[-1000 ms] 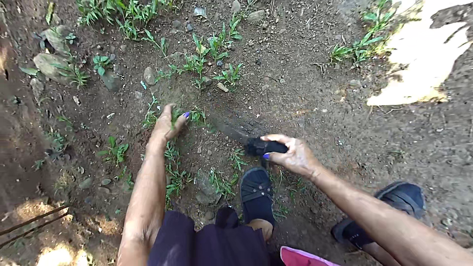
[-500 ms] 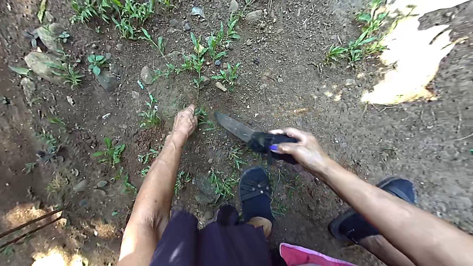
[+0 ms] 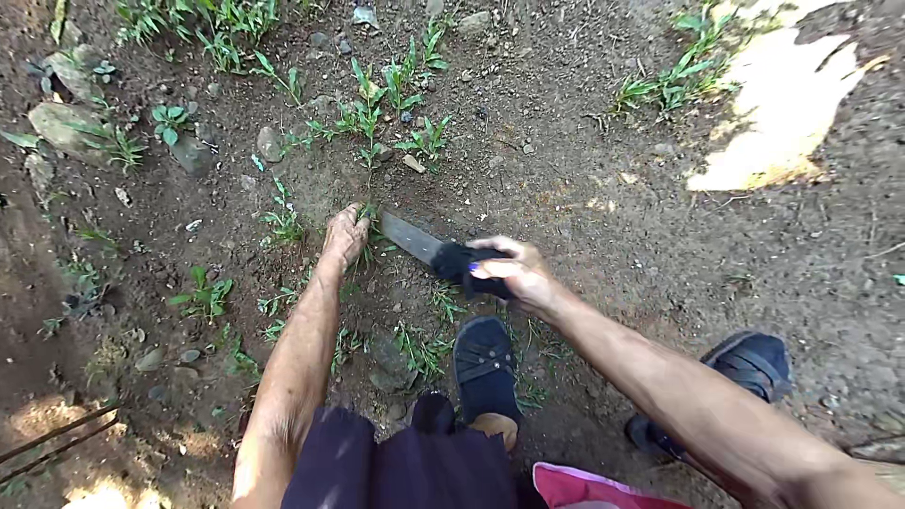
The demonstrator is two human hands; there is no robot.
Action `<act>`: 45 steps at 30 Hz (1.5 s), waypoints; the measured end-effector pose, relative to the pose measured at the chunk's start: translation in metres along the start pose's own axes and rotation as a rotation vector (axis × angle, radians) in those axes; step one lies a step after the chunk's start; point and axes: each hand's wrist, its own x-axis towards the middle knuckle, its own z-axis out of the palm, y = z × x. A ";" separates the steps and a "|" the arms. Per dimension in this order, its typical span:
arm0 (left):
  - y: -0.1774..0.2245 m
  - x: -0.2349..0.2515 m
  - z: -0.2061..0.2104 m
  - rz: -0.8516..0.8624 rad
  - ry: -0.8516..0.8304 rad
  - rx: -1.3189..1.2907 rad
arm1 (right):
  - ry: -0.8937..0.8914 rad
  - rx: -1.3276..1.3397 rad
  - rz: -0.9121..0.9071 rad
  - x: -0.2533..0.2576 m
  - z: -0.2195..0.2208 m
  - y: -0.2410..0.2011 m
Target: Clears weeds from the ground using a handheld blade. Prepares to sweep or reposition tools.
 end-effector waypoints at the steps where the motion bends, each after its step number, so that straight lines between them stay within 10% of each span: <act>1: 0.000 -0.004 0.000 0.015 0.023 -0.019 | -0.004 -0.060 -0.063 0.009 0.013 0.001; 7: -0.031 -0.032 -0.005 -0.009 -0.145 0.076 | -0.136 -0.732 -0.286 -0.005 0.014 -0.025; 14: -0.021 -0.065 -0.010 -0.148 -0.663 0.322 | -0.032 -0.539 -0.146 -0.065 -0.105 -0.004; 21: 0.019 -0.057 0.001 0.036 -0.046 0.274 | 0.007 -0.499 -0.039 -0.078 -0.124 0.010; 27: 0.038 -0.035 0.037 0.106 -0.187 0.644 | -0.033 -0.383 -0.038 -0.092 -0.115 -0.003; 45: 0.028 -0.027 0.029 0.050 -0.359 0.208 | -0.009 -0.205 0.067 -0.092 -0.072 0.008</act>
